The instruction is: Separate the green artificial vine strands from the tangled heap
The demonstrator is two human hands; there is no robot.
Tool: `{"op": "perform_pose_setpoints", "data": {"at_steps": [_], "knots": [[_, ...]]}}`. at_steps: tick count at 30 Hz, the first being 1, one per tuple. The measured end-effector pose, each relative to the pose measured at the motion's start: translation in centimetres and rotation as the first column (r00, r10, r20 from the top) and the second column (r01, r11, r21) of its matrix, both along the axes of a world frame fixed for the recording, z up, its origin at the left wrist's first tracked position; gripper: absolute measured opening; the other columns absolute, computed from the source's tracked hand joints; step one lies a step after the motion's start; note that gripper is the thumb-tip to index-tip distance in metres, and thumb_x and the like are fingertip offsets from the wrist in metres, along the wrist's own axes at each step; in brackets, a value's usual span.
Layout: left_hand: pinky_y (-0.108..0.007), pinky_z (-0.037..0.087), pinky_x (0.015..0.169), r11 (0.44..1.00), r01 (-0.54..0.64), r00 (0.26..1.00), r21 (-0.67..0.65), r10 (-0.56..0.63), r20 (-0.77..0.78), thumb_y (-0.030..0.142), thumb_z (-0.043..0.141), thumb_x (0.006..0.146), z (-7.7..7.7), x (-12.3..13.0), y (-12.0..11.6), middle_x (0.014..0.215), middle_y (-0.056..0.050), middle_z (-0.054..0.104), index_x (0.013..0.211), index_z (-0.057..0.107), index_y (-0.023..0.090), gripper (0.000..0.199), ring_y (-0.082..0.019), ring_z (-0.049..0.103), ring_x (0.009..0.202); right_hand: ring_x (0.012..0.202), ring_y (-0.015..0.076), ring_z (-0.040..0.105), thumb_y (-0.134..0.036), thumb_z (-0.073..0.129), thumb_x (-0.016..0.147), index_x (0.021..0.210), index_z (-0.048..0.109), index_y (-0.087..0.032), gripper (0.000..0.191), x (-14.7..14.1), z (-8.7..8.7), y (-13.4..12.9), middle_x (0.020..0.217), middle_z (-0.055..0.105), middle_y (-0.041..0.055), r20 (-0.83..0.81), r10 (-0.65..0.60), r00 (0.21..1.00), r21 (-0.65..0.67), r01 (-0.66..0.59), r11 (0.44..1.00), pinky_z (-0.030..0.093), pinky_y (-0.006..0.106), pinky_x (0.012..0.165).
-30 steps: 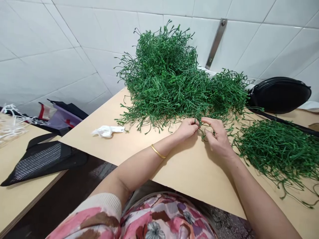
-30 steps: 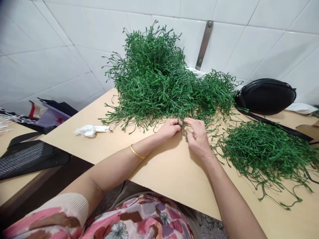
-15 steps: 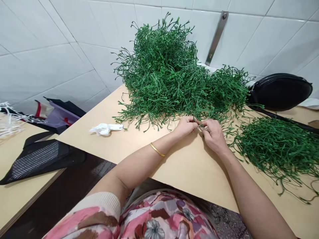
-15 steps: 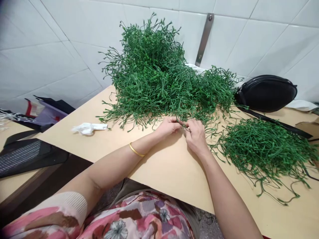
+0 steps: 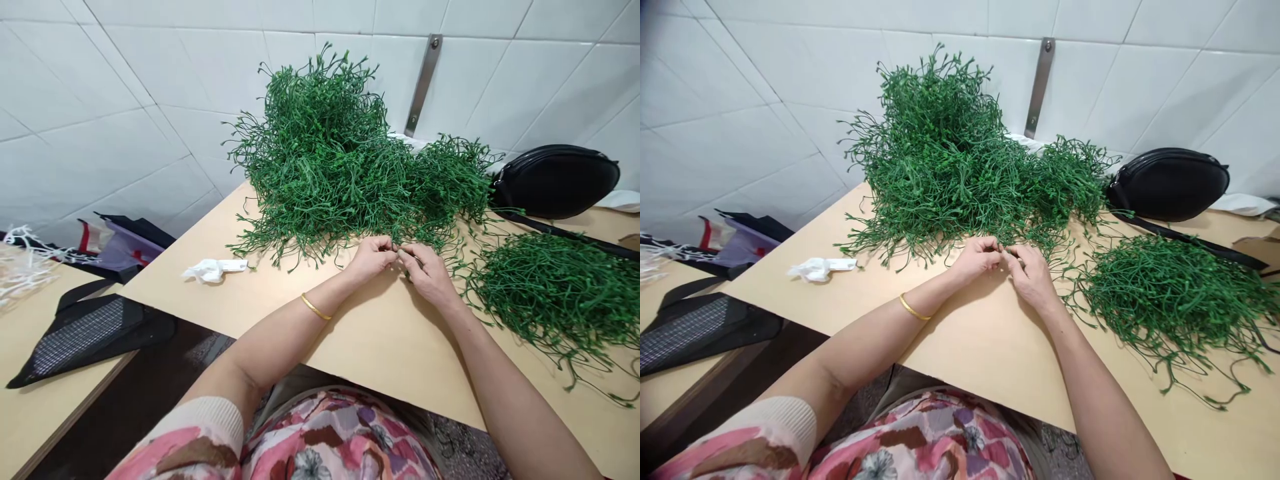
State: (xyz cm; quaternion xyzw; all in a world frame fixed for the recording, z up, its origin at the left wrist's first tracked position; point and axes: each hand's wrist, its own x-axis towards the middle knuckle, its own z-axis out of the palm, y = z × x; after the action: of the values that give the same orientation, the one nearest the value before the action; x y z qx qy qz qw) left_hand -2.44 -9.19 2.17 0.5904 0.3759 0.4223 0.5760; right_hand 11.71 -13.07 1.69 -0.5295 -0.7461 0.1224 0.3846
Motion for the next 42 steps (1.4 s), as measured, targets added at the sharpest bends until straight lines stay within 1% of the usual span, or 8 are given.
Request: {"op": "perform_pose_setpoints", "data": {"at_steps": [6, 14, 17, 20, 24, 29, 36, 42], "knots": [[-0.019, 0.029, 0.038, 0.992, 0.026, 0.998, -0.121, -0.019, 0.061, 0.002, 0.044, 0.059, 0.0, 0.6, -0.6, 0.046, 0.006, 0.045, 0.063, 0.048, 0.015, 0.014, -0.005, 0.042, 0.035, 0.074, 0.0187, 0.051, -0.026, 0.043, 0.083, 0.07, 0.055, -0.02, 0.019, 0.1, -0.1, 0.0, 0.071, 0.06, 0.0051, 0.013, -0.068, 0.998, 0.025, 0.067, 0.997, 0.037, 0.032, 0.072], [-0.018, 0.028, 0.039, 0.932, 0.179, 0.973, -0.315, -0.12, 0.199, 0.009, 0.051, 0.066, 0.3, 0.4, -0.5, 0.049, 0.004, 0.048, 0.061, 0.041, 0.016, 0.013, -0.004, 0.041, 0.036, 0.062, 0.0141, 0.048, -0.038, 0.045, 0.083, 0.065, 0.053, -0.02, 0.027, 0.0, 0.5, -0.2, 0.065, 0.056, 0.0015, -0.157, -0.05, 0.986, -0.186, 0.02, 0.982, 0.036, 0.027, 0.061], [-0.019, 0.026, 0.041, 0.96, 0.144, 0.988, -0.239, -0.125, 0.091, 0.011, 0.05, 0.07, -0.2, 0.5, -0.3, 0.048, 0.006, 0.043, 0.062, 0.04, 0.017, 0.014, -0.005, 0.039, 0.039, 0.056, 0.0124, 0.042, -0.041, 0.046, 0.082, 0.061, 0.049, -0.02, 0.03, -0.1, 0.6, -0.3, 0.056, 0.049, -0.001, -0.076, -0.105, 0.992, -0.232, 0.085, 0.969, 0.031, 0.026, 0.055], [-0.021, 0.027, 0.048, 0.999, 0.031, 0.991, 0.036, -0.027, -0.128, 0.007, 0.046, 0.07, -0.8, 0.9, -0.3, 0.051, 0.005, 0.039, 0.06, 0.037, 0.017, 0.017, -0.006, 0.036, 0.048, 0.058, 0.013, 0.041, -0.037, 0.042, 0.085, 0.06, 0.044, -0.02, 0.03, -0.3, 0.4, -0.6, 0.057, 0.048, -0.0002, 0.079, -0.185, 0.98, -0.154, 0.196, 0.969, 0.029, 0.026, 0.056], [-0.024, 0.025, 0.054, 0.923, 0.005, 0.92, 0.385, 0.147, -0.362, 0.008, 0.043, 0.073, -0.9, 1.3, -1.0, 0.057, 0.003, 0.038, 0.06, 0.034, 0.018, 0.019, -0.009, 0.033, 0.057, 0.059, 0.0157, 0.041, -0.034, 0.038, 0.086, 0.06, 0.046, -0.02, 0.031, -0.3, 0.3, -0.9, 0.059, 0.05, 0.0031, 0.244, -0.231, 0.942, -0.023, 0.244, 0.97, 0.027, 0.029, 0.057], [-0.026, 0.026, 0.057, 0.846, 0.093, 0.841, 0.526, 0.216, -0.496, 0.011, 0.039, 0.078, -0.7, 1.5, -2.1, 0.062, 0.0, 0.041, 0.068, 0.04, 0.019, 0.014, -0.012, 0.034, 0.059, 0.052, 0.0157, 0.037, -0.037, 0.037, 0.088, 0.057, 0.046, -0.022, 0.035, 0.3, 0.4, -1.2, 0.054, 0.048, 0.0026, 0.261, -0.202, 0.944, 0.01, 0.206, 0.978, 0.025, 0.03, 0.053], [-0.026, 0.029, 0.059, 0.821, 0.126, 0.818, 0.557, 0.232, -0.526, 0.008, 0.043, 0.076, -0.9, 1.8, -2.9, 0.072, -0.003, 0.047, 0.075, 0.047, 0.019, 0.012, -0.013, 0.038, 0.062, 0.05, 0.0128, 0.037, -0.037, 0.041, 0.084, 0.052, 0.039, -0.021, 0.036, 0.9, 1.4, -1.9, 0.049, 0.043, -0.0001, 0.138, -0.129, 0.982, -0.157, 0.15, 0.976, 0.025, 0.028, 0.05], [-0.022, 0.029, 0.055, 0.968, 0.032, 0.985, 0.249, 0.012, -0.173, 0.011, 0.047, 0.076, 0.1, 1.8, -2.4, 0.056, 0.002, 0.042, 0.061, 0.041, 0.017, 0.017, -0.008, 0.037, 0.054, 0.063, 0.0136, 0.046, -0.041, 0.047, 0.082, 0.06, 0.05, -0.019, 0.031, 1.0, 1.2, -1.7, 0.061, 0.049, 0.0001, -0.235, -0.084, 0.968, -0.218, 0.031, 0.975, 0.036, 0.027, 0.06]]}}
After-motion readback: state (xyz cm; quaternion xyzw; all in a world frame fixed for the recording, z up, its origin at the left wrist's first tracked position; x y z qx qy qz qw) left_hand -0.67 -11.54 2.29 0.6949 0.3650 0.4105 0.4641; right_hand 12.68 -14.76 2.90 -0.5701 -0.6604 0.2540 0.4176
